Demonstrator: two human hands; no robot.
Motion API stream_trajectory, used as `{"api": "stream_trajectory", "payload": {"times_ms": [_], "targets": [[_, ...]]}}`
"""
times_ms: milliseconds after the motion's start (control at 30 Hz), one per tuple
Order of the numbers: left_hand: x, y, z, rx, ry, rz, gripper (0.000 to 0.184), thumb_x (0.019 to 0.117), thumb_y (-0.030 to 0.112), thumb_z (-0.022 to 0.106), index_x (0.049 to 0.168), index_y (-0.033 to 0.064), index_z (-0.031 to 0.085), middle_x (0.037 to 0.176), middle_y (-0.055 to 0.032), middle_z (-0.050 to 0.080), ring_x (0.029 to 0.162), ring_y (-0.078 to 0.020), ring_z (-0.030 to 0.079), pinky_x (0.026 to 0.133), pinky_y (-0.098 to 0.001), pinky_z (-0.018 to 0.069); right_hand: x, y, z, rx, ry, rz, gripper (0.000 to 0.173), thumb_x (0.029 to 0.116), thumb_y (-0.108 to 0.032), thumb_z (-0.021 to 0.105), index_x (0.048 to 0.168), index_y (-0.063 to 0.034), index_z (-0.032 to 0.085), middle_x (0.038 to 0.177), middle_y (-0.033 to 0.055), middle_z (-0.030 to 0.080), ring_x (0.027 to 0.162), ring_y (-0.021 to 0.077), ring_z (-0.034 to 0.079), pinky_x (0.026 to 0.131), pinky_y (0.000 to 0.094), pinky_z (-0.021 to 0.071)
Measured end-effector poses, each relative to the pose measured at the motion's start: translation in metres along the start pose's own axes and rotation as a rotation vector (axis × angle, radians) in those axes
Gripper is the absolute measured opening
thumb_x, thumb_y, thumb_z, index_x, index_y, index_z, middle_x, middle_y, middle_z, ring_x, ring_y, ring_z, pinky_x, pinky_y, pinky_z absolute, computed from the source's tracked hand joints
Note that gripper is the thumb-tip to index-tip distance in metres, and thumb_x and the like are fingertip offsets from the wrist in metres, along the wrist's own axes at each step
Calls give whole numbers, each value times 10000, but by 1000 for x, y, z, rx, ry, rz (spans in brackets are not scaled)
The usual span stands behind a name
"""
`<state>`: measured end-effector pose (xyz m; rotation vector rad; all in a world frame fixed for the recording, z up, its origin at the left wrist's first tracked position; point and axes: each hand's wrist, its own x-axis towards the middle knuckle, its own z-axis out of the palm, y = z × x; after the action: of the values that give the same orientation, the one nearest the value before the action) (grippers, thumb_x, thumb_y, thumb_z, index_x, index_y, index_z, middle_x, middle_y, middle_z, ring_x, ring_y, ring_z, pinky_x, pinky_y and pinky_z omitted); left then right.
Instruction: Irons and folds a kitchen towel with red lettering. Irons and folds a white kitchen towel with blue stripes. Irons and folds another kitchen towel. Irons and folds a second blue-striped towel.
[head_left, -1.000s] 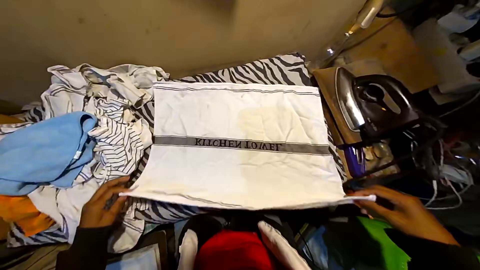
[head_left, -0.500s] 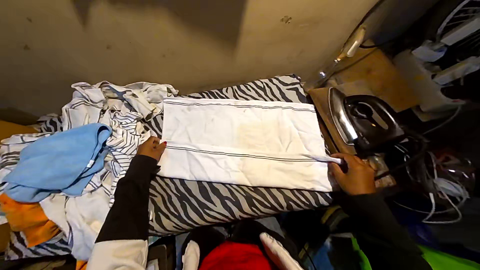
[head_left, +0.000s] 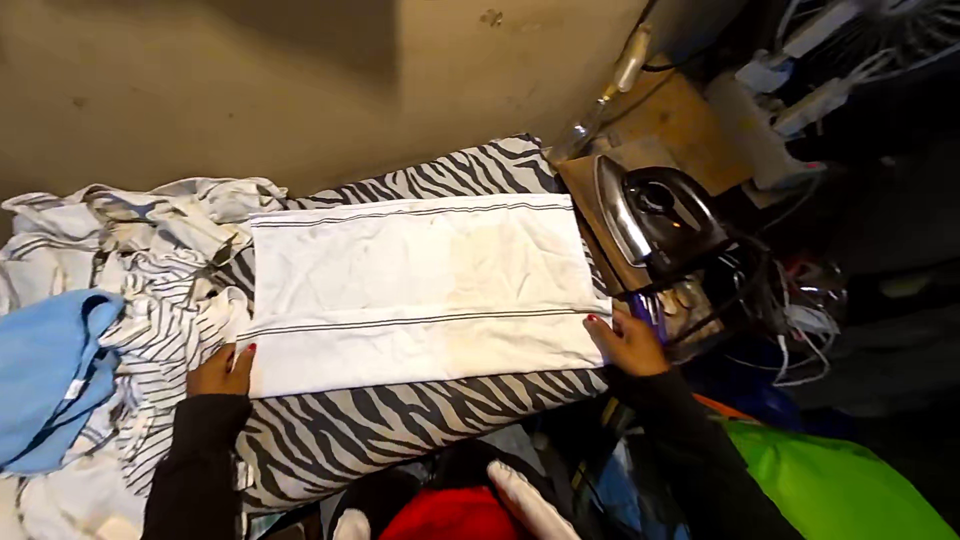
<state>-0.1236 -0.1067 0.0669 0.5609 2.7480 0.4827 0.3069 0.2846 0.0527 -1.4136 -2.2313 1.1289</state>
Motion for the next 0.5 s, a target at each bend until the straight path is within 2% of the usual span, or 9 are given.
{"api": "stream_trajectory", "payload": {"times_ms": [100, 167, 200, 233, 267, 333, 433, 500], "targets": [[-6, -5, 2, -36, 61, 14, 400, 1071, 221, 539, 1190, -154, 612, 985, -398, 631, 952, -551, 616, 901, -696, 424, 1, -2, -1, 23, 43, -24, 349, 1075, -157, 489, 1237, 115, 635, 987, 250, 697, 867, 260, 672, 848, 458, 538], [-11, -3, 0, -51, 86, 24, 370, 1064, 190, 550, 1163, -160, 612, 941, -391, 621, 893, -523, 609, 873, -673, 426, 2, -6, -2, 29, 112, -100, 325, 1075, -138, 459, 1206, 100, 637, 956, 178, 690, 836, 151, 651, 812, 346, 543], [-13, -2, 0, -57, 96, 24, 362, 1062, 188, 554, 1154, -157, 616, 922, -379, 621, 868, -507, 608, 858, -660, 434, 4, -8, -1, -16, 136, -100, 323, 1068, -138, 477, 1198, 109, 639, 931, 205, 685, 816, 208, 646, 798, 404, 531], [-14, -4, 1, -64, 109, 23, 357, 1062, 191, 555, 1148, -149, 619, 904, -361, 622, 845, -486, 604, 841, -646, 438, 4, -9, -1, -94, 130, -70, 340, 1060, -161, 517, 1217, 117, 633, 944, 259, 689, 835, 315, 668, 818, 508, 531], [-13, -5, 3, -71, 124, 25, 361, 1063, 204, 554, 1143, -141, 622, 893, -349, 622, 828, -471, 602, 828, -638, 441, 3, -10, -2, -174, 90, -14, 389, 1057, -201, 551, 1282, 112, 601, 1009, 292, 683, 905, 395, 676, 872, 581, 523], [-13, -6, 6, -87, 155, 51, 377, 1069, 220, 532, 1137, -140, 623, 891, -348, 627, 820, -472, 611, 810, -640, 449, 1, -9, 0, -277, 71, 42, 468, 1035, -237, 597, 1343, 113, 553, 1104, 311, 659, 1002, 449, 657, 929, 620, 503], [-18, -7, 4, -55, 112, 40, 426, 1092, 233, 467, 1235, -148, 595, 1068, -407, 638, 1024, -560, 632, 938, -692, 447, -10, -17, 4, -359, 75, 105, 543, 1041, -322, 600, 1331, 133, 542, 1251, 363, 607, 1132, 512, 621, 978, 654, 476], [-16, -2, 6, -5, 74, -39, 449, 1105, 245, 434, 1319, -125, 572, 1182, -397, 634, 1146, -554, 615, 1018, -674, 432, -16, -26, 12, -409, 65, 176, 638, 1042, -396, 584, 1393, 129, 492, 1326, 382, 577, 1212, 543, 591, 1013, 688, 448]]}}
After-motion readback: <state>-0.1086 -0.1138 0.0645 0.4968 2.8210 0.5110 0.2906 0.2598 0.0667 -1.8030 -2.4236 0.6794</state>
